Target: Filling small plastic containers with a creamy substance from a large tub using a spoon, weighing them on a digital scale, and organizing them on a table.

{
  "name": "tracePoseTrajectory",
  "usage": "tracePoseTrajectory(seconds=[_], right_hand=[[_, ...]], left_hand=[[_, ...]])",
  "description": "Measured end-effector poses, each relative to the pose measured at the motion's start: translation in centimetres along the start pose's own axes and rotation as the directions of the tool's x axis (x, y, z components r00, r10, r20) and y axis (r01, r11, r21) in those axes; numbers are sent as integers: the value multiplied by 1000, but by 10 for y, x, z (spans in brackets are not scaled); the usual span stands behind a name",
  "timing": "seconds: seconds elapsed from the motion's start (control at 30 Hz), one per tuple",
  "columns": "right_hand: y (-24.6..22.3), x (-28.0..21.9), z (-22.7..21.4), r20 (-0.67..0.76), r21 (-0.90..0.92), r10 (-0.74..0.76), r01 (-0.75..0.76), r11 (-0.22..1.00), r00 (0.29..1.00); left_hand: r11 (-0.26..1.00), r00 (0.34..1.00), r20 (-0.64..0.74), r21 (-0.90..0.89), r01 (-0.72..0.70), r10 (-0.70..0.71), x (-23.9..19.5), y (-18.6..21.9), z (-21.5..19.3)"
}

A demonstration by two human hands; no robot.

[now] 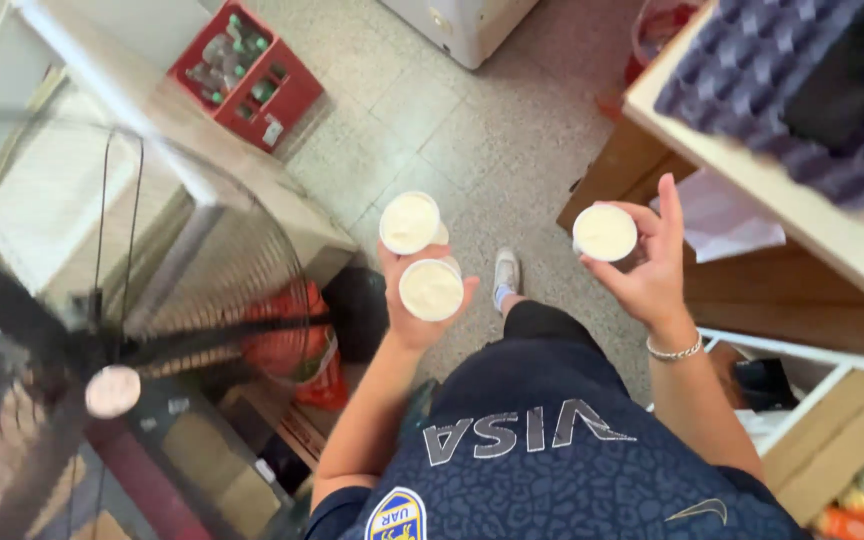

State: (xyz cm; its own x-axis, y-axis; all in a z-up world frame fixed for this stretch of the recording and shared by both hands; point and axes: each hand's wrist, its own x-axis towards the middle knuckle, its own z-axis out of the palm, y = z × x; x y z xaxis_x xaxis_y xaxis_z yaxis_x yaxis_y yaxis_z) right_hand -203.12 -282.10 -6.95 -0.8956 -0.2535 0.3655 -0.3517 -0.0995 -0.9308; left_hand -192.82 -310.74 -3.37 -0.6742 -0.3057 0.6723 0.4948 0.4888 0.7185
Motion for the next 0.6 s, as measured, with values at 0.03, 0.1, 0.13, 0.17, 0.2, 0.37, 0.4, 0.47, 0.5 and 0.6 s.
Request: tracePoseTrajectory(seconds=[0.03, 0.1, 0.13, 0.17, 0.2, 0.37, 0.4, 0.47, 0.5, 0.6], right_hand=[[8, 15, 1, -11, -3, 3, -3, 1000, 1000], [31, 70, -2, -21, -37, -69, 68, 997, 997], [33, 93, -1, -24, -40, -76, 75, 996, 997], [37, 116, 0, 8, -59, -101, 101, 993, 995], [39, 130, 2, 32, -76, -105, 107, 991, 994], [86, 210, 0, 19, -20, -109, 109, 994, 994], [96, 223, -2, -2, -35, -95, 94, 995, 996], [110, 257, -6, -54, -75, -76, 72, 995, 996], [116, 268, -5, -89, -99, -46, 37, 994, 995], [134, 309, -6, -229, -196, 43, -90, 977, 972]], left_hand=[[1000, 1000, 10, -6, 1, -1, 17, -12, 6], [999, 1000, 3, -41, -25, 25, 67, -49, 31], [998, 1000, 3, -45, -31, 31, 93, -59, 40], [996, 999, 7, -70, -52, 53, 119, -70, 51], [994, 998, 26, -94, -57, 59, 139, -78, 58], [986, 992, 80, -141, -88, 100, 232, -152, 107], [981, 989, 112, -177, -73, 93, 251, -168, 117], [971, 985, 146, -230, -60, 95, 297, -196, 142], [965, 981, 175, -260, -33, 81, 315, -208, 151], [945, 968, 227, -325, -30, 109, 370, -265, 190]])
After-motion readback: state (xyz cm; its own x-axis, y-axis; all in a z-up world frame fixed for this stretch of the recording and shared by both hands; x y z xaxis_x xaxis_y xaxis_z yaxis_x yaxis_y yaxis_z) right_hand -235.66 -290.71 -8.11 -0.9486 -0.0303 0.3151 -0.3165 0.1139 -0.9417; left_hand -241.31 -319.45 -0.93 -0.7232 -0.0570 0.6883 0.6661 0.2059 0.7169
